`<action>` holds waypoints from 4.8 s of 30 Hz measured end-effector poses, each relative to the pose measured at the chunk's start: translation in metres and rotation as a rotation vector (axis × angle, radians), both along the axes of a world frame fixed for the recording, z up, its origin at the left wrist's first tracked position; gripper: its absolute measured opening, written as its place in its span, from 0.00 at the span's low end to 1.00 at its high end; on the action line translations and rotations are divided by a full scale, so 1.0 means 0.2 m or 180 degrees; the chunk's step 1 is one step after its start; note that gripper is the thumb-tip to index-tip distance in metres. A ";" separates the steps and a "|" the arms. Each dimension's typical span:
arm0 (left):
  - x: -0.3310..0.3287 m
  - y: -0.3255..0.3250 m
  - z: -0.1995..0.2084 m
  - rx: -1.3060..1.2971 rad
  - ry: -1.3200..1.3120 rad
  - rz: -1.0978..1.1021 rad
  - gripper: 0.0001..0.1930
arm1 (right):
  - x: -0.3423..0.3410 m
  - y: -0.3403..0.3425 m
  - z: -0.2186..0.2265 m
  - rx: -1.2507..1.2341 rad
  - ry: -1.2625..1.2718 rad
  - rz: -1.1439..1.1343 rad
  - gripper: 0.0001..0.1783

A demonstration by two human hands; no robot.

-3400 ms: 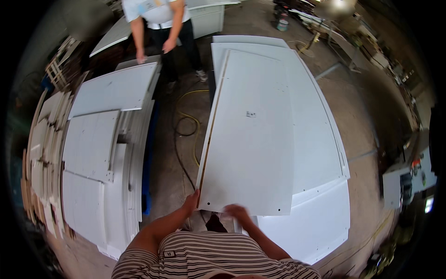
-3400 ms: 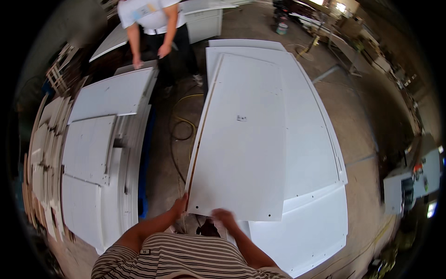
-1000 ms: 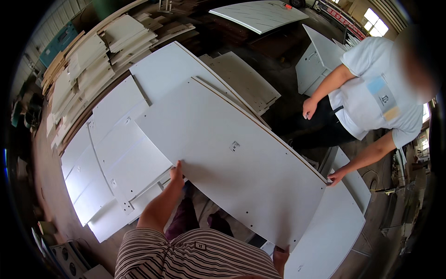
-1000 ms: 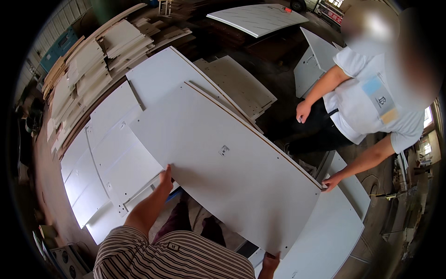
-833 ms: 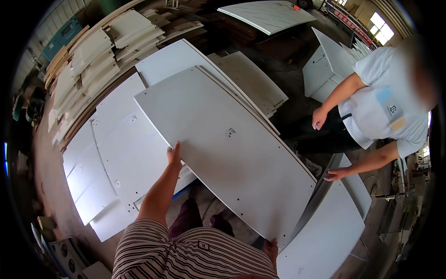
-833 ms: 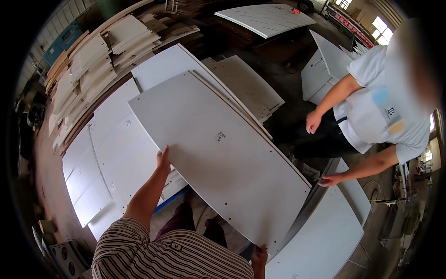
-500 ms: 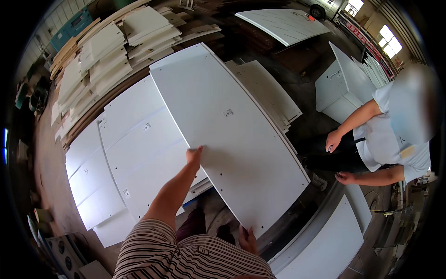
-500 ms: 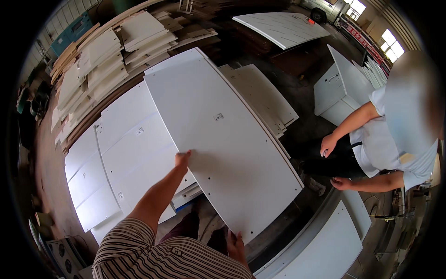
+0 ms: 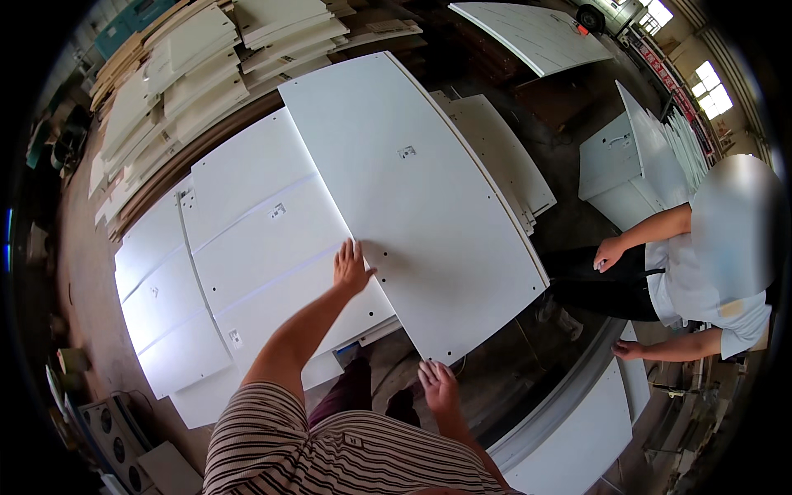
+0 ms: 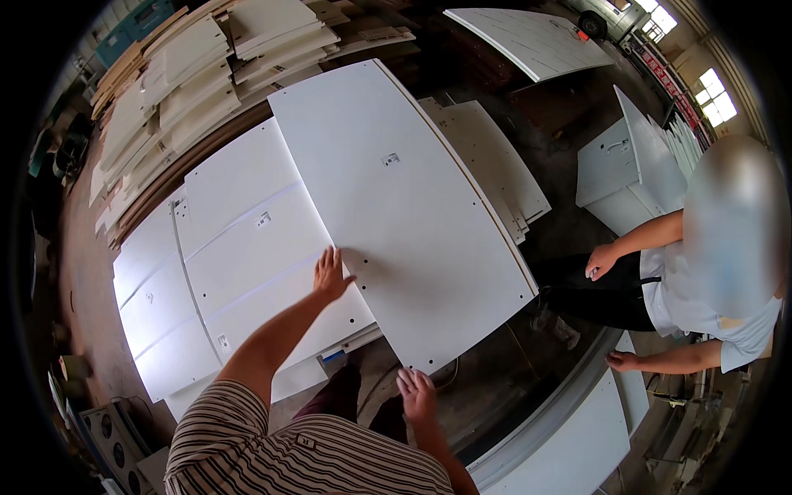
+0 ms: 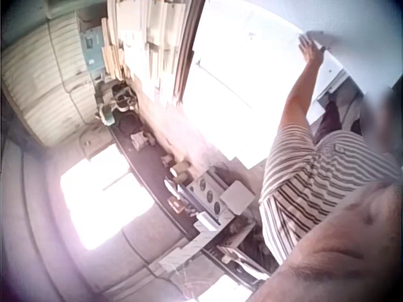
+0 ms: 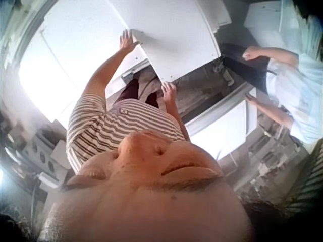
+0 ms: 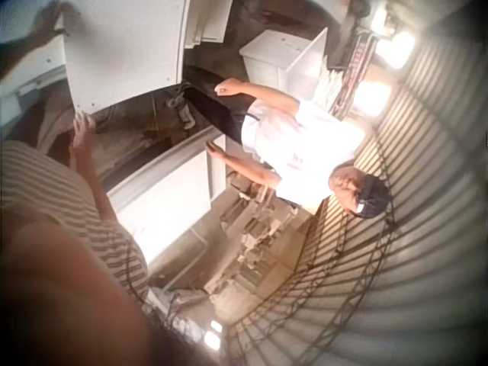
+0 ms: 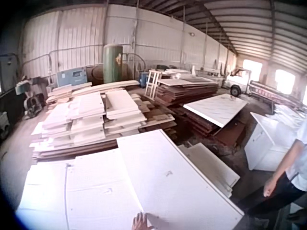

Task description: The person lifts and stacks large white panels with a coworker in a workshop. They repeatedly pick up panels from a pile and place them onto a growing stack, coordinating hand positions to align the pieces.

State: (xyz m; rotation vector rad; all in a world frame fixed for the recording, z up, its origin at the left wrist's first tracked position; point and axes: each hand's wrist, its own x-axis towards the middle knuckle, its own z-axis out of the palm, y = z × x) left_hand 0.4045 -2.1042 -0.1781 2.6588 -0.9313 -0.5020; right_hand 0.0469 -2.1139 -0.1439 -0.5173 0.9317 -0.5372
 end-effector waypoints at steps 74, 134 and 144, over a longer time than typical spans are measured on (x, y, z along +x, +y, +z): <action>-0.56 2.58 0.19 0.1217 0.1831 -0.2921 0.15 | -2.32 3.26 -0.48 0.1570 0.2049 -0.4509 0.21; -2.42 3.05 0.22 0.1375 0.5382 -0.0552 0.34 | -1.85 3.42 -0.11 0.1164 -0.0902 -0.4077 0.12; -2.26 2.93 0.08 -0.0114 0.5129 0.1041 0.21 | -2.27 3.49 -0.29 0.0824 -0.1517 -0.4343 0.21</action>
